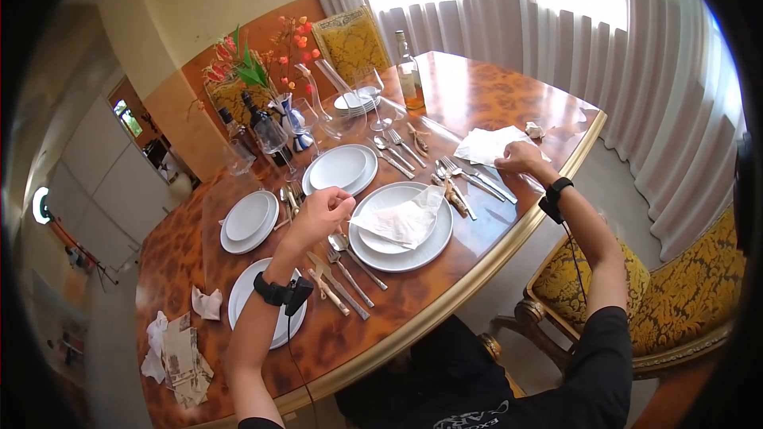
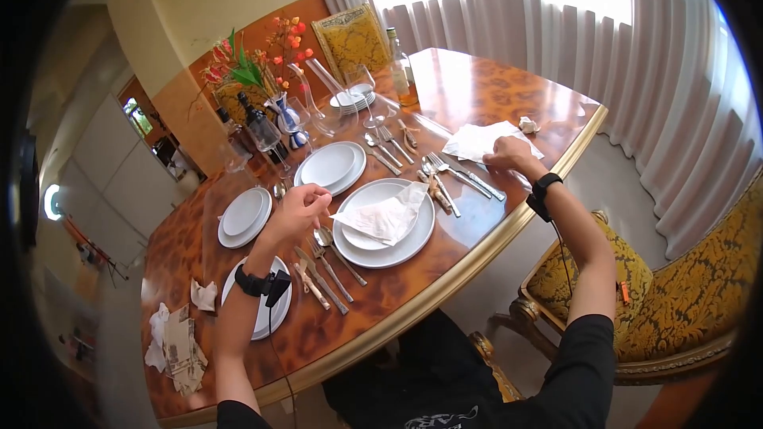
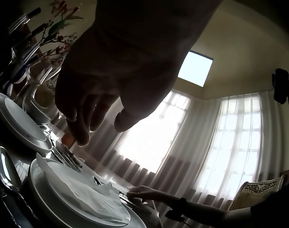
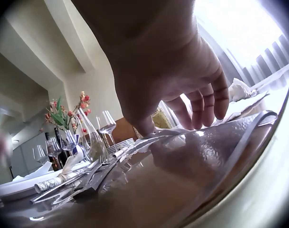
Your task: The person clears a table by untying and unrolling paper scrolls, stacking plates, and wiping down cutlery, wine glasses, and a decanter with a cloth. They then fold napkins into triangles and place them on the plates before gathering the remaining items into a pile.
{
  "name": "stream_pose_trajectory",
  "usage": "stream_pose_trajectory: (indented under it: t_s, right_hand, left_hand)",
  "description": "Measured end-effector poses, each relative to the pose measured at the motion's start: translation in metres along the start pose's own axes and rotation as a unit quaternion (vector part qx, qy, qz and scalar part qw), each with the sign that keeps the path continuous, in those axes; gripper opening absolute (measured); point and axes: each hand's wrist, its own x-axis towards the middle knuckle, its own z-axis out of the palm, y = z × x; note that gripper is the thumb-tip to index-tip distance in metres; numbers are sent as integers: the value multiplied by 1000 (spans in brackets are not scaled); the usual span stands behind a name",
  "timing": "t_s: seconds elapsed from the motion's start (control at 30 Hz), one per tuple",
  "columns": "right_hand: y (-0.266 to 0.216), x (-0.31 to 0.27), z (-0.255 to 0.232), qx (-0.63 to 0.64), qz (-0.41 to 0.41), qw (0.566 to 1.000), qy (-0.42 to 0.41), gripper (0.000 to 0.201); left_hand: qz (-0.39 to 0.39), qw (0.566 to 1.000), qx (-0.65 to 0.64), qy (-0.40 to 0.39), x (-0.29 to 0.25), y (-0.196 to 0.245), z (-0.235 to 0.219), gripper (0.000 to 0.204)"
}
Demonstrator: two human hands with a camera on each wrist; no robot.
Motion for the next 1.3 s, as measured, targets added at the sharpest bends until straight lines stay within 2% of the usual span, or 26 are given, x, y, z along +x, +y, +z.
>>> stream_pose_trajectory:
  t_s: [0.07, 0.2, 0.27, 0.33, 0.4, 0.47, 0.53, 0.57, 0.6, 0.67, 0.7, 0.73, 0.77, 0.8, 0.87, 0.9, 0.93, 0.97, 1.0, 1.03, 1.1, 1.13, 1.2, 1.23, 1.27, 1.3]
  right_hand:
    - [-7, 5, 2, -1, -6, 1000, 27, 33]
    - [5, 16, 18, -7, -5, 997, 72, 25]
    - [12, 21, 17, 52, 6, 998, 41, 25]
    - [15, 23, 10, 66, 21, 997, 35, 27]
    - [23, 24, 5, 126, 75, 989, 3, 27]
    - [30, 30, 7, 96, 56, 994, 23, 28]
    - [25, 34, 3, 4, 84, 991, 105, 30]
    - [24, 35, 0, -13, 51, 990, 132, 32]
    - [11, 34, -9, -14, 47, 990, 134, 32]
    - [-29, 32, -31, 83, -4, 986, 145, 32]
    - [-56, 25, -40, 153, -33, 980, 125, 31]
    - [-77, 23, -38, 230, -122, 958, 121, 31]
    - [-107, 16, -43, 249, -168, 950, 86, 31]
    - [-161, -25, -71, 352, -152, 924, -11, 31]
    - [-221, -72, -96, 456, -239, 846, -138, 32]
    - [-244, -92, -108, 443, -278, 833, -178, 32]
    - [-261, -107, -108, 474, -278, 814, -187, 31]
    - [-275, -121, -110, 510, -271, 791, -201, 29]
    - [-283, -130, -120, 490, -270, 793, -242, 32]
    - [-288, -130, -118, 505, -297, 772, -247, 30]
    - [-296, -128, -109, 524, -324, 745, -256, 28]
    - [-299, -125, -101, 549, -298, 737, -256, 27]
    - [-306, -119, -84, 572, -273, 728, -260, 26]
    - [-309, -115, -73, 568, -259, 738, -256, 26]
    - [-311, -111, -62, 564, -246, 747, -252, 27]
    - [-312, -110, -55, 568, -233, 746, -258, 27]
  left_hand:
    - [8, 1000, -8, -5, 0, -2, -2, 32]
    - [11, 1000, -22, 9, -17, -11, -6, 28]
    - [-4, 999, -51, -1, -25, -23, -13, 27]
    - [-25, 998, -55, 0, -39, -17, -21, 27]
    - [-35, 998, -60, 8, -48, -26, -30, 27]
    - [-25, 998, -59, 12, -52, -34, -37, 28]
    - [-24, 997, -69, 16, -57, -37, -41, 28]
    - [-24, 997, -67, 16, -59, -38, -43, 28]
    - [-23, 997, -68, 20, -60, -39, -42, 28]
    - [1, 995, -91, 44, -58, -42, -38, 27]
    - [-33, 996, -87, 12, -54, -43, -40, 34]
    - [-36, 995, -89, 21, -50, -44, -38, 34]
    - [9, 997, -62, 40, -45, -43, -32, 47]
    - [52, 996, -33, 59, -42, -41, -27, 62]
    - [73, 993, -76, 51, -45, -21, -21, 96]
    - [74, 990, -119, 25, -46, -18, -22, 111]
    - [83, 978, -190, 10, -48, -18, -23, 115]
    - [79, 967, -242, -30, -57, -16, -28, 112]
    - [76, 950, -293, -71, -66, -13, -34, 108]
    - [70, 952, -291, -65, -75, -15, -38, 108]
    - [26, 863, -464, -199, -94, -21, -44, 95]
    - [20, 863, -465, -195, -107, -21, -41, 95]
    - [52, 874, -471, -111, -136, -20, -30, 80]
    - [66, 883, -449, -117, -145, -25, -30, 59]
    - [64, 883, -451, -114, -152, -25, -28, 59]
    - [49, 913, -394, -91, -161, -18, -27, 48]
